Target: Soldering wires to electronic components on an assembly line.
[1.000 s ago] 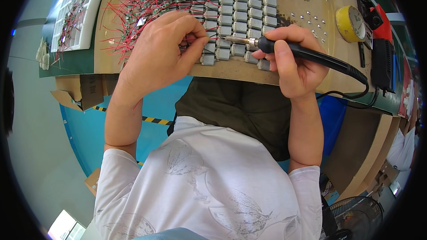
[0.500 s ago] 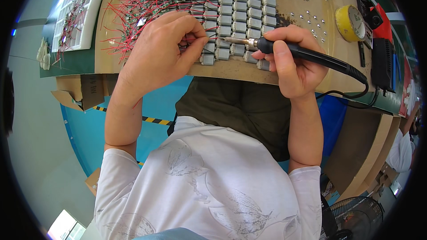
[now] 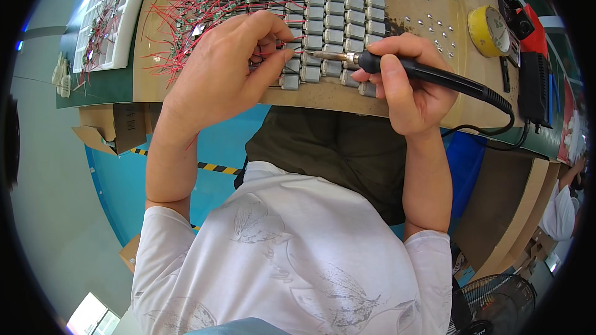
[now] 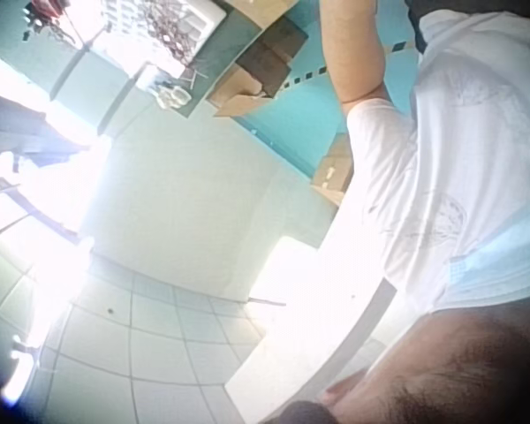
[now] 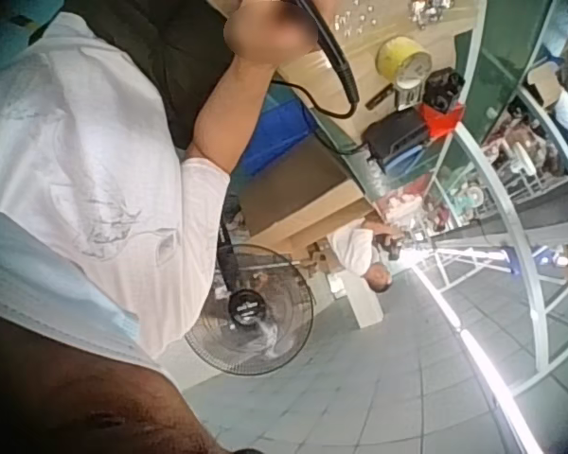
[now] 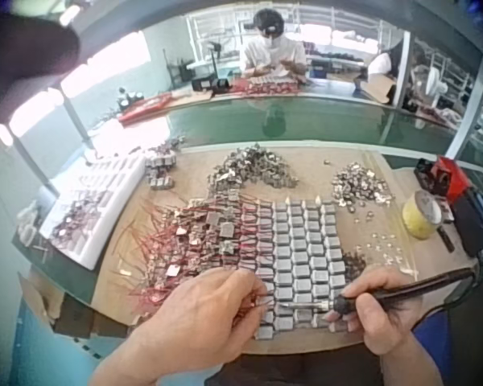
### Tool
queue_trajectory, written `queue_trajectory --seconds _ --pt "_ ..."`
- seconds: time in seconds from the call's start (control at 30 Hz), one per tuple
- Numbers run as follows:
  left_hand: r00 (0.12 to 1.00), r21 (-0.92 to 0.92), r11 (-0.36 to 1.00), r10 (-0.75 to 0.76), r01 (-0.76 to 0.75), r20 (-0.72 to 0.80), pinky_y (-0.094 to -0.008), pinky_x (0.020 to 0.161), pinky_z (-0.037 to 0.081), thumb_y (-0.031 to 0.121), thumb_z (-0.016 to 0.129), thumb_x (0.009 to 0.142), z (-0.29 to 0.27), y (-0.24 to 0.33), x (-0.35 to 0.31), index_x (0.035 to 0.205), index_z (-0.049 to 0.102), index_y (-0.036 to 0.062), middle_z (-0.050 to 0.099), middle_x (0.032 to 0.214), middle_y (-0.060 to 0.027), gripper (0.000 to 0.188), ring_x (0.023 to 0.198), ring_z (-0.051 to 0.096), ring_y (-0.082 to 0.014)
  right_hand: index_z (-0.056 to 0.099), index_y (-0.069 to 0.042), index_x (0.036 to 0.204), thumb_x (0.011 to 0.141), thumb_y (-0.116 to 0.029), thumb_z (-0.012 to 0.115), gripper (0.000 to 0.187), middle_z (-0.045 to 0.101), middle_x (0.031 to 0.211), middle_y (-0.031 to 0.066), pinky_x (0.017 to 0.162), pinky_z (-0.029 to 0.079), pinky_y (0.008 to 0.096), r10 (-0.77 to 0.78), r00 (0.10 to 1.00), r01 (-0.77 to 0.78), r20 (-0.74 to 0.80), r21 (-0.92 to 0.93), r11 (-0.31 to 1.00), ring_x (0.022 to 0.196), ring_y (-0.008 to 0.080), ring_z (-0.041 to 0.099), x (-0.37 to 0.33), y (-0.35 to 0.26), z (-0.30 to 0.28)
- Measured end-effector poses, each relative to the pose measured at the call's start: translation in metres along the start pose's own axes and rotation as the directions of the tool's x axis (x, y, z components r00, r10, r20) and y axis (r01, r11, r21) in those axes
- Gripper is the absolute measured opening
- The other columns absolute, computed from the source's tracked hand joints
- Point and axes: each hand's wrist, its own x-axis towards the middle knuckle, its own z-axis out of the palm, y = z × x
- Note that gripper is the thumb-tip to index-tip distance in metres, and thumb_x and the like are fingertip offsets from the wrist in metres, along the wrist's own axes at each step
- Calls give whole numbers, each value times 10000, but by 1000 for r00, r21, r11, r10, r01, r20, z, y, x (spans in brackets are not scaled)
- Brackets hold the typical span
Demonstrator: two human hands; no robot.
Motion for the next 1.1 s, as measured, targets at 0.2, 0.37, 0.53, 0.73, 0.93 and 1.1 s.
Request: queue_trajectory --seconds 0.2,0.37,0.53,0.73,0.93,1.1 --pt "987 -58 989 139 -135 82 -396 723 514 85 736 835 -7 -5 2 975 640 40 620 857 -95 176 798 621 -273 648 76 1043 952 32 551 139 699 781 110 525 489 175 4 1000 -4 -3 5 1000 613 86 664 0 0 1" --pt "973 -2 983 183 -184 138 -411 721 509 78 735 825 -11 -6 2 917 642 32 599 849 -100 139 830 610 -304 651 73 1036 947 37 552 138 693 791 110 529 495 179 20 1000 -20 2 -13 1000 611 89 663 1 -3 1" --pt "968 21 980 193 -199 158 -418 724 506 63 724 825 -9 -7 3 882 636 31 587 850 -102 109 849 599 -319 653 77 1016 932 51 550 135 674 814 107 542 521 191 17 1000 -17 -4 -15 1000 601 85 647 0 -3 0" --pt "980 -15 988 153 -152 127 -413 702 497 54 702 829 -7 -5 3 843 608 23 580 829 -103 99 812 599 -308 652 83 996 910 77 535 145 654 829 106 573 571 225 -34 999 34 -4 20 999 574 71 601 -1 0 1" --pt "991 15 994 105 -107 80 -409 689 491 60 682 823 -1 -1 3 826 600 17 577 801 -99 93 785 601 -307 664 81 982 892 79 546 149 657 829 107 555 553 217 -30 1000 30 10 -3 1000 581 79 614 0 -2 1" --pt "995 59 995 83 -86 58 -416 701 495 68 681 824 1 0 2 828 605 14 588 812 -105 93 807 608 -321 671 80 977 886 78 552 150 652 804 103 551 545 212 -23 999 24 35 -25 999 585 85 618 2 -3 0"
